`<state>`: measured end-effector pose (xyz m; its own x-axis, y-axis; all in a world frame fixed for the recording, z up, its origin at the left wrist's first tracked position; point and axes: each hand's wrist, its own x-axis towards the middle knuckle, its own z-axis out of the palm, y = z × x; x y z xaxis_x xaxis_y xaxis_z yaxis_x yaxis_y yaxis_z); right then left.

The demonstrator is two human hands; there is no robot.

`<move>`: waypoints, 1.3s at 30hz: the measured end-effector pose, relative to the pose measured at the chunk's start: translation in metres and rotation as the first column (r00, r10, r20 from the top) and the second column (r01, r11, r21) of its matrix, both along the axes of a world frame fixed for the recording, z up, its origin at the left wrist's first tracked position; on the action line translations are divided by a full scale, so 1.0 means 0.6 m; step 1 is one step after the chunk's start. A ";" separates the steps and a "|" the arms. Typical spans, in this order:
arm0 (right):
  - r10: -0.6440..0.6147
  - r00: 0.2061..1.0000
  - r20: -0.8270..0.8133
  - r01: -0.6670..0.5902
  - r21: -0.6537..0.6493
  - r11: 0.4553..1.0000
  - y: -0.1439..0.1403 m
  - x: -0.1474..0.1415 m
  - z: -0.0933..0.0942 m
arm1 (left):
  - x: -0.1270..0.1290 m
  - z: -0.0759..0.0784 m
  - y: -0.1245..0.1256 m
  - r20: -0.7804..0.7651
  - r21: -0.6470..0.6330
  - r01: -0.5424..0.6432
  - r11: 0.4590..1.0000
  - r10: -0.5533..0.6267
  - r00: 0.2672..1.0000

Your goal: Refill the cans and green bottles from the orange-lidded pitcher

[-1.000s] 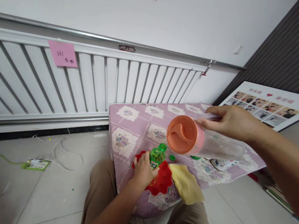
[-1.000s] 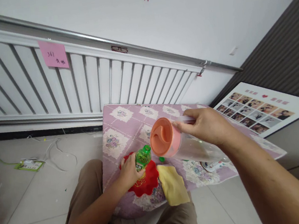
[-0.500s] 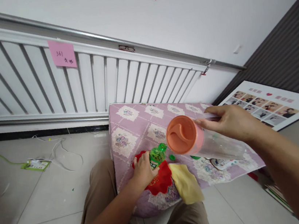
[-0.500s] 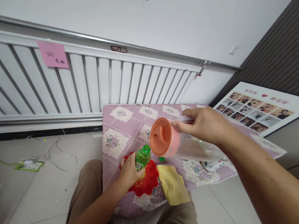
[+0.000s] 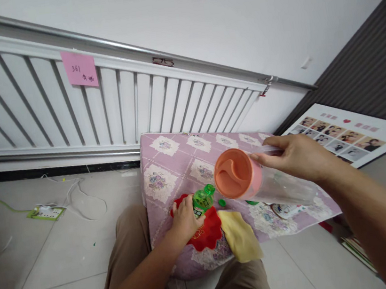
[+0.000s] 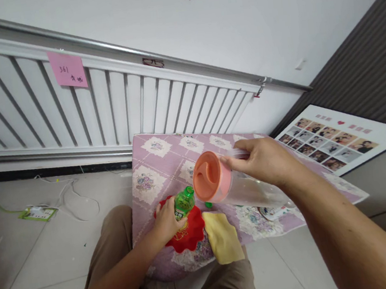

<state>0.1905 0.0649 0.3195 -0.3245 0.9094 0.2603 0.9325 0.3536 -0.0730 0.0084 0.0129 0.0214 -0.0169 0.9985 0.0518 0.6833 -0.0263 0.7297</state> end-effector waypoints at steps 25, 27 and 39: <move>0.023 0.999 -0.028 -0.023 0.002 1.000 -0.004 -0.007 0.006 | -0.004 0.004 0.000 -0.004 -0.025 0.014 1.000 -0.014 1.000; 0.017 0.999 -0.030 -0.017 0.004 1.000 -0.005 -0.007 0.007 | -0.004 0.004 -0.001 -0.003 -0.019 0.012 1.000 -0.012 1.000; -0.002 1.000 -0.006 0.001 -0.012 1.000 -0.002 -0.006 0.008 | -0.002 -0.003 -0.001 -0.008 0.014 -0.002 1.000 0.002 1.000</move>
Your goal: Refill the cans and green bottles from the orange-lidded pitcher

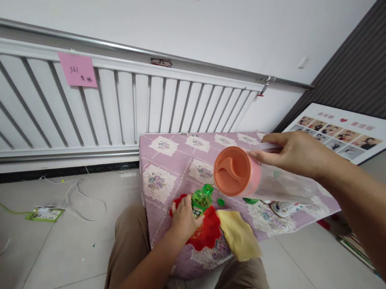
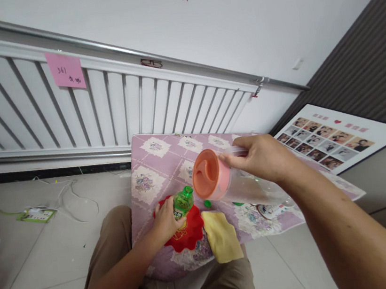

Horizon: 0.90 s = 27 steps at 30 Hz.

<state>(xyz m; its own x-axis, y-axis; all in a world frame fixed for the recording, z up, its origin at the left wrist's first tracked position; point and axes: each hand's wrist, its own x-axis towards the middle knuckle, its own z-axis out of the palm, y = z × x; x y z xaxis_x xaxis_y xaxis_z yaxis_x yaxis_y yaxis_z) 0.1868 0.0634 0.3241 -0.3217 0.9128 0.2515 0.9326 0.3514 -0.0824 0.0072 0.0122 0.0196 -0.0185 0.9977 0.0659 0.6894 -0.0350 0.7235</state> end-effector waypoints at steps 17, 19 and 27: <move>-0.018 1.000 -0.009 0.018 0.005 1.000 0.003 0.005 0.001 | 0.000 -0.004 0.000 0.007 0.011 -0.005 1.000 0.005 1.000; -0.016 1.000 -0.019 0.016 0.001 1.000 0.002 0.005 0.002 | 0.000 -0.004 -0.001 0.000 0.012 -0.006 1.000 0.006 1.000; 0.000 0.999 -0.043 0.000 0.003 1.000 0.003 0.007 0.003 | 0.000 -0.005 0.000 -0.009 0.021 -0.006 1.000 0.007 1.000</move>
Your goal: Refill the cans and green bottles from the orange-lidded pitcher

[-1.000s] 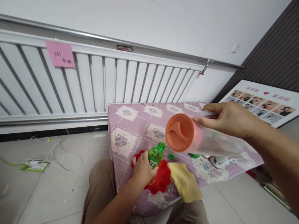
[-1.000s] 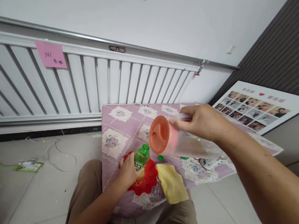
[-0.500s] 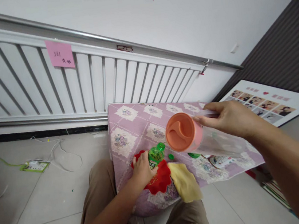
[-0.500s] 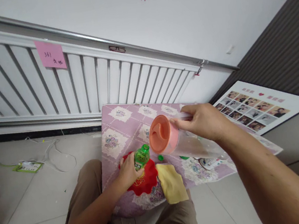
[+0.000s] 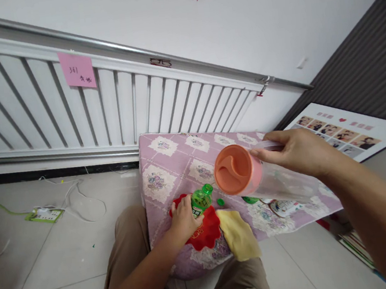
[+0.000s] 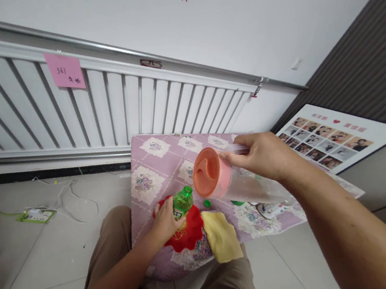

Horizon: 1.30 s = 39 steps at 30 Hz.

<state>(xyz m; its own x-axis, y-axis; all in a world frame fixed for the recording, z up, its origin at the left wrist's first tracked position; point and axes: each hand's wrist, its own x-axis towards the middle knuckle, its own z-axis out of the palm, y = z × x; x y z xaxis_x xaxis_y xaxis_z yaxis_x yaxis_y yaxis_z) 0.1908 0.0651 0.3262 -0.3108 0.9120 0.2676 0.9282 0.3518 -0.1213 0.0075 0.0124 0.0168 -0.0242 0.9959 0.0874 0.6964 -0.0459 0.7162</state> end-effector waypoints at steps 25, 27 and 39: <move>-0.052 0.998 -0.030 0.051 -0.025 0.998 -0.009 -0.013 0.010 | 0.001 0.003 -0.001 0.008 -0.007 -0.005 1.000 0.005 1.000; -0.051 0.998 -0.024 0.050 -0.026 0.998 -0.010 -0.014 0.012 | 0.001 0.004 -0.002 0.008 -0.005 -0.005 1.000 0.005 1.000; -0.043 0.999 0.013 0.043 -0.017 0.999 -0.009 -0.018 0.012 | -0.001 0.003 0.000 0.012 -0.027 0.008 1.000 -0.007 1.000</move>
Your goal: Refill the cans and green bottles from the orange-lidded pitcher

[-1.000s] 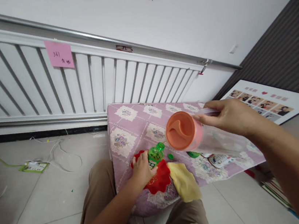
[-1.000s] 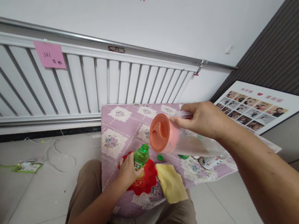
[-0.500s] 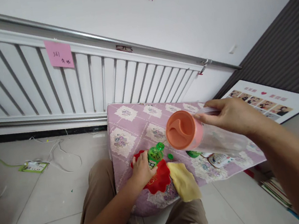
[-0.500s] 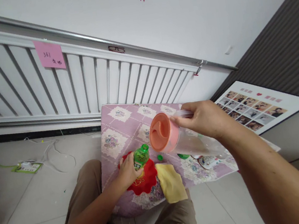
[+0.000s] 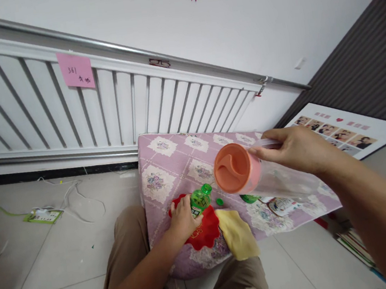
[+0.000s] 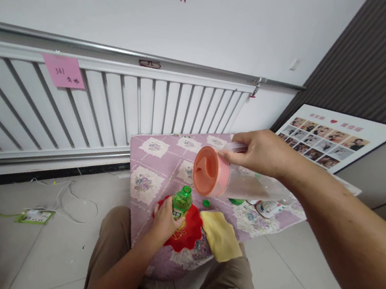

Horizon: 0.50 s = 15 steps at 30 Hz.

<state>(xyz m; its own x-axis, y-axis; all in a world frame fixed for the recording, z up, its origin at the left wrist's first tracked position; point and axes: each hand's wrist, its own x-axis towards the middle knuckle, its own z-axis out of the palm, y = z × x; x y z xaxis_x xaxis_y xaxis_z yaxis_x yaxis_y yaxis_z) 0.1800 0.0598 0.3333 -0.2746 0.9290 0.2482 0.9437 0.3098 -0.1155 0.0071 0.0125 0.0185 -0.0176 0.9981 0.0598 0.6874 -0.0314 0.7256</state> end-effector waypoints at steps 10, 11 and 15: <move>0.023 1.000 -0.013 -0.023 0.009 1.000 -0.002 0.001 0.002 | 0.000 -0.006 0.002 -0.005 0.011 0.005 1.000 -0.005 1.000; 0.027 1.000 -0.016 -0.027 0.007 1.000 -0.002 0.001 0.001 | 0.000 -0.006 0.002 -0.007 0.010 0.004 1.000 -0.004 1.000; 0.030 0.999 -0.022 -0.030 -0.003 1.000 -0.001 0.001 0.001 | 0.000 -0.006 0.003 -0.012 0.005 0.004 1.000 -0.004 1.000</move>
